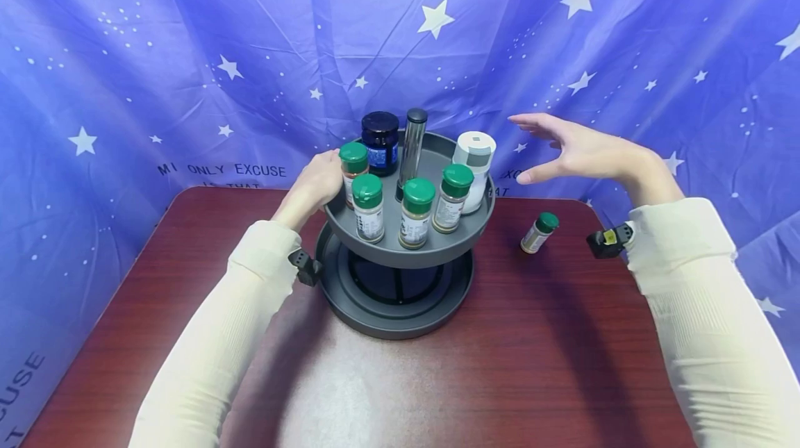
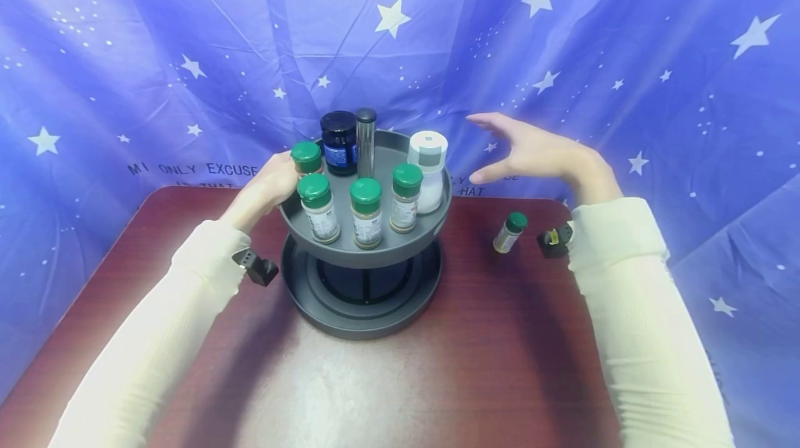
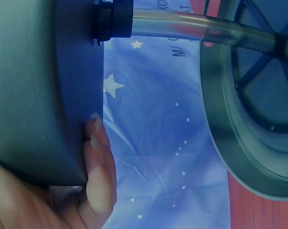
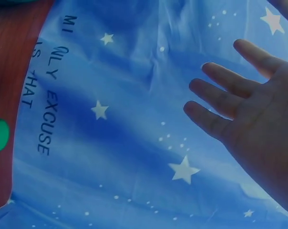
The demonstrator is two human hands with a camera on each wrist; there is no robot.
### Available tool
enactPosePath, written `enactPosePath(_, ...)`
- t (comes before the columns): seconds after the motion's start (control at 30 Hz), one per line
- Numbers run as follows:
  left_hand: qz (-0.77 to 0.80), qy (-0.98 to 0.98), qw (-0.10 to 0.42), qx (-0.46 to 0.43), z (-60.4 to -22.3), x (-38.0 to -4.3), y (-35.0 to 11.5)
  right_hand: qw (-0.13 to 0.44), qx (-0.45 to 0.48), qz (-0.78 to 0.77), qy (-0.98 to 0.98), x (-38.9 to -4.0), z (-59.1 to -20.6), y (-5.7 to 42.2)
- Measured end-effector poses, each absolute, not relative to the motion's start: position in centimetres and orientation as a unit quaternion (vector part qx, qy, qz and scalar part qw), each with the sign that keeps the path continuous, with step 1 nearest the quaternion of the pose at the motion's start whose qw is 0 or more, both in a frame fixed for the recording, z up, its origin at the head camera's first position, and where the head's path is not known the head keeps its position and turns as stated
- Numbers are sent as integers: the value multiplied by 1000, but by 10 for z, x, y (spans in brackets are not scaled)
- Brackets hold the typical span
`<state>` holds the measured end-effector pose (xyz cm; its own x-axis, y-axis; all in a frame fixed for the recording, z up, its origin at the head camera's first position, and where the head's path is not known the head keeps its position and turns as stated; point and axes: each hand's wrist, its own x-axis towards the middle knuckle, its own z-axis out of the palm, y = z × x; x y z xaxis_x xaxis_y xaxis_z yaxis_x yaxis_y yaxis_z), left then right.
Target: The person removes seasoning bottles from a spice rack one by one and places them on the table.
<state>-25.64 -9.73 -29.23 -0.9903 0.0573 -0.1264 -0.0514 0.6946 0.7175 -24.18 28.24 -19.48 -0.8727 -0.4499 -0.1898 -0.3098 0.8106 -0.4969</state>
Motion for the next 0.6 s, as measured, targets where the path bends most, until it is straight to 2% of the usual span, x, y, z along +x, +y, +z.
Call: enactPosePath(0.6,392,918,68,2,-293,-257,-98,128,-263,-205,934,-233,-183,249)
